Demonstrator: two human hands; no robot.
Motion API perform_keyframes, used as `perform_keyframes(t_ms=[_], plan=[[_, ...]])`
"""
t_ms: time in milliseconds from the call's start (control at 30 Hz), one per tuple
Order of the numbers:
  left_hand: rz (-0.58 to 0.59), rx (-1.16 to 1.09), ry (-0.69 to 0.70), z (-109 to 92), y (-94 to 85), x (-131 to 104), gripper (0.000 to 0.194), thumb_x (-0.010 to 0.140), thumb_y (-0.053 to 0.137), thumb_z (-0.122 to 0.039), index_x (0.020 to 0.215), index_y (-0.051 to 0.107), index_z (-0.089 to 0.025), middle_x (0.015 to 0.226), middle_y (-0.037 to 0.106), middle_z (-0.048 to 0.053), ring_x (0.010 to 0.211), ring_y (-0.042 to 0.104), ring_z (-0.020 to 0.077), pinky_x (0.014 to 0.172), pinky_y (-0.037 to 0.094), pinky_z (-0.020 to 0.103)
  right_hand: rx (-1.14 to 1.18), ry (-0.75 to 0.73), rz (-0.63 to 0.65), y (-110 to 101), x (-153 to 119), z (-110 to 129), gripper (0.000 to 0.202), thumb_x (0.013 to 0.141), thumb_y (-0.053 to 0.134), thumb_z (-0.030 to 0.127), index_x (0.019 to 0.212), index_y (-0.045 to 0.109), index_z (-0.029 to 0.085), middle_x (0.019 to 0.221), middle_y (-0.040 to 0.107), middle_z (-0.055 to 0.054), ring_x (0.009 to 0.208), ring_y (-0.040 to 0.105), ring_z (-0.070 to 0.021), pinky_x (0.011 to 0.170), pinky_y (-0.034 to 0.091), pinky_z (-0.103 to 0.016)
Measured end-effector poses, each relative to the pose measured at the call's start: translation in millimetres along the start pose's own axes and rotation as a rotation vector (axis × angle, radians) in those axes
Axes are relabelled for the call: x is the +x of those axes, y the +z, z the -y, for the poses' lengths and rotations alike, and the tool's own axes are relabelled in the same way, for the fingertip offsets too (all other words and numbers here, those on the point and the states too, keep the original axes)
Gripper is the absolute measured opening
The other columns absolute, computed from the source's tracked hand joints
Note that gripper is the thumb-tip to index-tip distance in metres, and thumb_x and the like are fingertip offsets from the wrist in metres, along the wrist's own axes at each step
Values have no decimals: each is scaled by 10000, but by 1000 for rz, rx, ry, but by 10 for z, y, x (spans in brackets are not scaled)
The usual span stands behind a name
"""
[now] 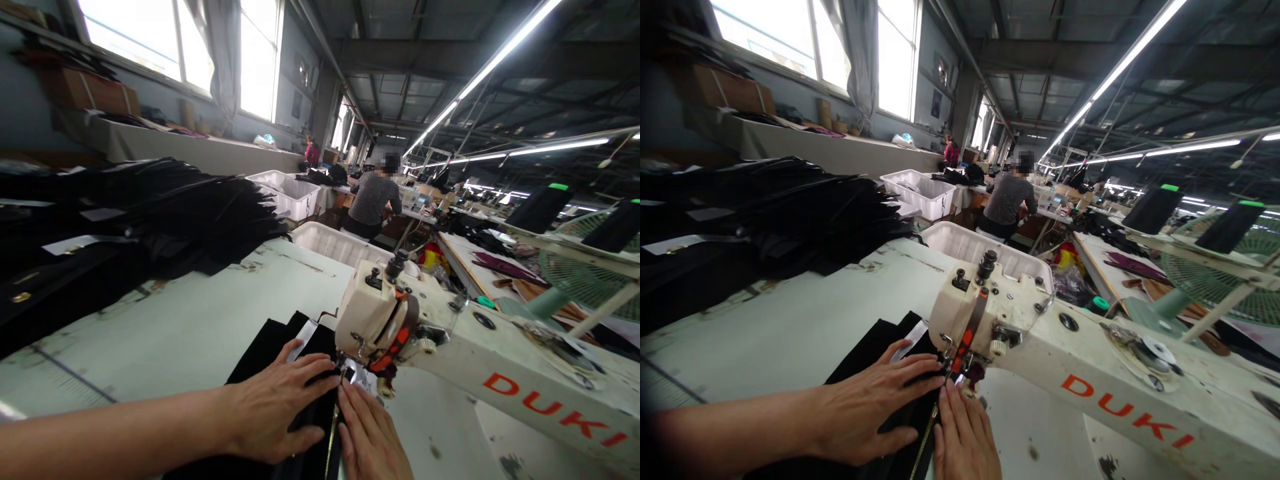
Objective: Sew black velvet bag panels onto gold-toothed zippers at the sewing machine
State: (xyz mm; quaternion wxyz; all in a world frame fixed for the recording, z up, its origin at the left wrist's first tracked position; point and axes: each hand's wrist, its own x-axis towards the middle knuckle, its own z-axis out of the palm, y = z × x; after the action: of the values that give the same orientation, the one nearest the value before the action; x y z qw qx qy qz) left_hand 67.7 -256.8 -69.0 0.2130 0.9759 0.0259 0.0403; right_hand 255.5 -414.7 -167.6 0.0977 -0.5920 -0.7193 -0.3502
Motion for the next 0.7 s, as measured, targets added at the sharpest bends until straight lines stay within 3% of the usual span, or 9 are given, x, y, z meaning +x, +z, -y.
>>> perform_keyframes(t_ms=[233, 400, 533, 633, 700], plan=[[22, 19, 0, 19, -2, 6, 672, 845, 626, -282, 1476, 416, -182, 1513, 420, 163, 1420, 349, 336, 1154, 155, 644, 54, 15, -10, -1, -28, 3, 372, 960, 467, 259, 1291, 599, 154, 1308, 638, -28, 1099, 667, -179, 861, 578, -247], [48, 52, -34, -49, -52, -29, 575, 953, 540, -319, 1490, 389, -179, 1548, 355, 155, 1457, 266, 313, 1162, 112, 638, 198, 220, 28, -170, 79, 87, 380, 957, 464, 236, 1321, 538, 154, 1285, 639, -94, 1146, 638, -203, 916, 571, -312], [91, 11, 20, -321, 8, -383, 680, 977, 529, -397, 1552, 236, -182, 1589, 232, 146, 1472, 201, 311, 1184, 140, 591, 334, 434, 42, -468, 55, 247, 424, 879, 377, 111, 1275, 520, 162, 1241, 624, -110, 1162, 619, -173, 948, 551, -294], [67, 53, 54, -534, 193, -721, 756, 939, 590, -241, 1568, 173, -192, 1581, 264, 143, 1469, 225, 305, 1201, 176, 534, 353, 385, 112, -690, -101, 482, 586, 746, 409, 97, 1325, 485, 154, 1304, 589, -117, 1225, 576, -193, 974, 533, -305], [14, 50, 42, -587, 312, -856, 717, 928, 575, -187, 1555, 227, -187, 1563, 319, 144, 1454, 278, 304, 1206, 171, 529, 299, 343, 98, -785, -198, 645, 639, 722, 454, 161, 1361, 471, 147, 1342, 574, -123, 1237, 565, -242, 970, 536, -363]])
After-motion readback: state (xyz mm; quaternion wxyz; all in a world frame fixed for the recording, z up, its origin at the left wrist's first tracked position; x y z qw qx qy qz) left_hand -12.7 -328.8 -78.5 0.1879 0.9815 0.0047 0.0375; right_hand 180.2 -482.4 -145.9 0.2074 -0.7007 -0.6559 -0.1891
